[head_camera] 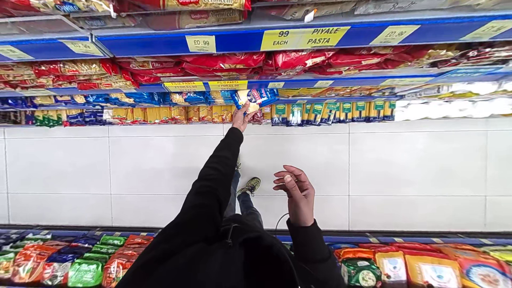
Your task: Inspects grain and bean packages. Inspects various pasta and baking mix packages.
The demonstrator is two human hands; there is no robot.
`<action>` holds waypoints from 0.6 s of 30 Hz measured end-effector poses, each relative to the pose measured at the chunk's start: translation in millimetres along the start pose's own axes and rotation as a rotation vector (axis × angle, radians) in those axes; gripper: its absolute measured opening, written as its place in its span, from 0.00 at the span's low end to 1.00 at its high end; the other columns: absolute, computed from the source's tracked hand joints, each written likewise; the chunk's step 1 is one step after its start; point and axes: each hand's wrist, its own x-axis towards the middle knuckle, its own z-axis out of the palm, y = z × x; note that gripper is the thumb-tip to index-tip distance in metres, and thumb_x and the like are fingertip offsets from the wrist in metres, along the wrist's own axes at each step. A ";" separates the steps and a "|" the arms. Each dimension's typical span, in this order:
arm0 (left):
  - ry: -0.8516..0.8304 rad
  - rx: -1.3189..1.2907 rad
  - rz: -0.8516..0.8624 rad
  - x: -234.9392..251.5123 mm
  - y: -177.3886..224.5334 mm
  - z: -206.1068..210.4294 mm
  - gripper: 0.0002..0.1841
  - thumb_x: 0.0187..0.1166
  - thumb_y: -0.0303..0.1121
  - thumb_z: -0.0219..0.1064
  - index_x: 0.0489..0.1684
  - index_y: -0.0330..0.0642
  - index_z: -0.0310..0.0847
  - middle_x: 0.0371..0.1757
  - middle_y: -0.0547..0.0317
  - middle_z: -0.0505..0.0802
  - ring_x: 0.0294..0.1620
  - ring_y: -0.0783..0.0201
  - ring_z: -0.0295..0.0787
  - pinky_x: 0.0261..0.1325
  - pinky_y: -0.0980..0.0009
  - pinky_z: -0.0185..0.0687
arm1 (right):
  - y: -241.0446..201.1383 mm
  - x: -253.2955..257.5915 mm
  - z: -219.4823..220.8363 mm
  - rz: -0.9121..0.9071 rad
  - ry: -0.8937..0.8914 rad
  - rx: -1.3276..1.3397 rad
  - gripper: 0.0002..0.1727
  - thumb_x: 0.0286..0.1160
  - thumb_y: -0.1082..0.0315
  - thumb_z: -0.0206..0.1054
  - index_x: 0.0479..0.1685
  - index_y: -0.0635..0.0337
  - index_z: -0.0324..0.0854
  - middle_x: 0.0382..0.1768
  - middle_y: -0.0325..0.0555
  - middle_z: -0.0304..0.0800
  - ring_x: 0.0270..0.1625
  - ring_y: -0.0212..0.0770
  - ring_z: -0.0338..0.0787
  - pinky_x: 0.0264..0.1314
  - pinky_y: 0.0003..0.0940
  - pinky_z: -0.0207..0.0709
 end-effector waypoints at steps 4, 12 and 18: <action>0.057 0.003 -0.011 -33.4 4.2 -16.3 0.27 0.82 0.28 0.68 0.80 0.36 0.65 0.68 0.40 0.85 0.60 0.48 0.89 0.62 0.55 0.88 | 8.1 -7.9 -5.4 0.014 0.005 0.003 0.27 0.79 0.55 0.71 0.67 0.67 0.79 0.47 0.58 0.94 0.42 0.49 0.96 0.39 0.39 0.93; 0.118 0.119 -0.107 -196.9 37.2 -44.0 0.26 0.85 0.29 0.65 0.80 0.34 0.63 0.64 0.38 0.87 0.55 0.49 0.92 0.56 0.54 0.92 | 12.9 -23.4 -17.0 0.012 0.011 -0.207 0.26 0.76 0.62 0.69 0.69 0.69 0.76 0.52 0.53 0.93 0.51 0.47 0.95 0.50 0.41 0.93; -0.139 -0.004 -0.019 -349.7 80.9 10.6 0.23 0.83 0.27 0.65 0.75 0.36 0.65 0.58 0.39 0.90 0.51 0.47 0.95 0.52 0.52 0.94 | -29.9 -42.9 -5.8 -0.042 -0.182 -0.089 0.57 0.62 0.45 0.79 0.89 0.64 0.54 0.72 0.58 0.83 0.67 0.51 0.89 0.65 0.47 0.88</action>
